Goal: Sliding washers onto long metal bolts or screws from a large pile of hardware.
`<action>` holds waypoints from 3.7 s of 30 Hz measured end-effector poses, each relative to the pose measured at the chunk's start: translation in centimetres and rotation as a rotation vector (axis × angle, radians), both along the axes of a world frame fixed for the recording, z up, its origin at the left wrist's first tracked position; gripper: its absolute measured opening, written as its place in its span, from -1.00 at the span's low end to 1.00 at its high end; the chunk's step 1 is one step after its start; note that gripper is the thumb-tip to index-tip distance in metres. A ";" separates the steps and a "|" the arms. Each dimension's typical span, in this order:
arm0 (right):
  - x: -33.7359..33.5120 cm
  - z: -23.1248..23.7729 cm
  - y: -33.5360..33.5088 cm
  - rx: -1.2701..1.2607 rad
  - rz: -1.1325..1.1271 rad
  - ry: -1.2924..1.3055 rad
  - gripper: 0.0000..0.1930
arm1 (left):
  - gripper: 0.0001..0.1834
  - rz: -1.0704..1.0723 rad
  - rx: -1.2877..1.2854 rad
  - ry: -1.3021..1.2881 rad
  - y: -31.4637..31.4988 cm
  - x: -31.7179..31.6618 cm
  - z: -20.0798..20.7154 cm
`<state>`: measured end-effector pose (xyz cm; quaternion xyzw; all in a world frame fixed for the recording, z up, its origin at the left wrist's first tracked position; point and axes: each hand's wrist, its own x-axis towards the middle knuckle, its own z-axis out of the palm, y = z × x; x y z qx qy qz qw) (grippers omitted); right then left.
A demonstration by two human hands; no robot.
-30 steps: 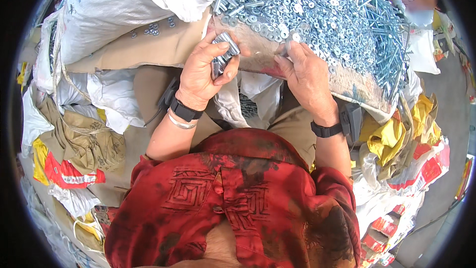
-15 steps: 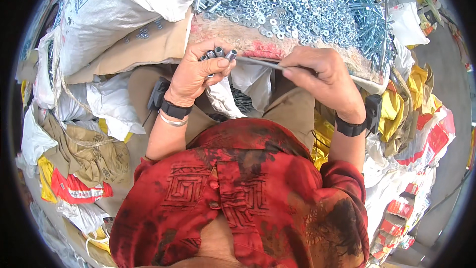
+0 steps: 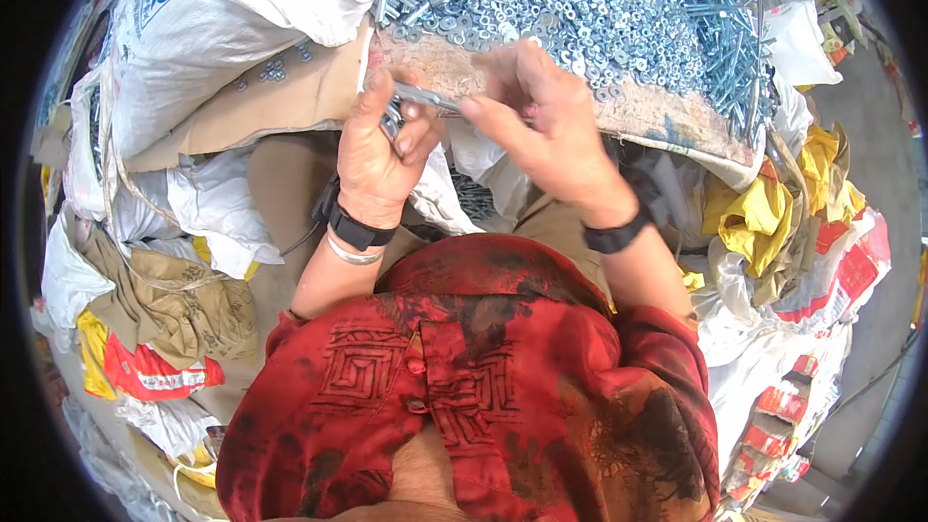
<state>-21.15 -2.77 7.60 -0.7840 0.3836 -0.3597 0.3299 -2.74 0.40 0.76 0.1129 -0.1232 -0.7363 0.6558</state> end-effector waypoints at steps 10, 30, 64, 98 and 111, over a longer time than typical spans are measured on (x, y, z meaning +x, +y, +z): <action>9.8 -4.1 -4.3 -0.635 0.028 0.160 -0.55 | -0.83 0.056 0.257 -0.073 -0.6 -0.6 -1.9; 4.8 -7.3 -8.4 -0.423 -0.111 0.669 -0.84 | -0.83 0.262 0.052 -0.526 -0.8 3.4 0.6; -5.3 -0.7 -3.9 0.426 0.041 -0.361 -0.88 | -0.80 0.297 -0.614 -1.941 -0.7 0.0 -0.2; -2.6 -0.1 -9.2 0.431 0.154 -0.250 -0.86 | -0.80 0.041 -0.355 -1.559 -1.3 0.0 -1.6; -5.1 0.5 -5.7 0.212 -0.082 -0.319 -0.84 | -0.79 0.058 -0.481 -1.565 -0.1 -0.8 -0.4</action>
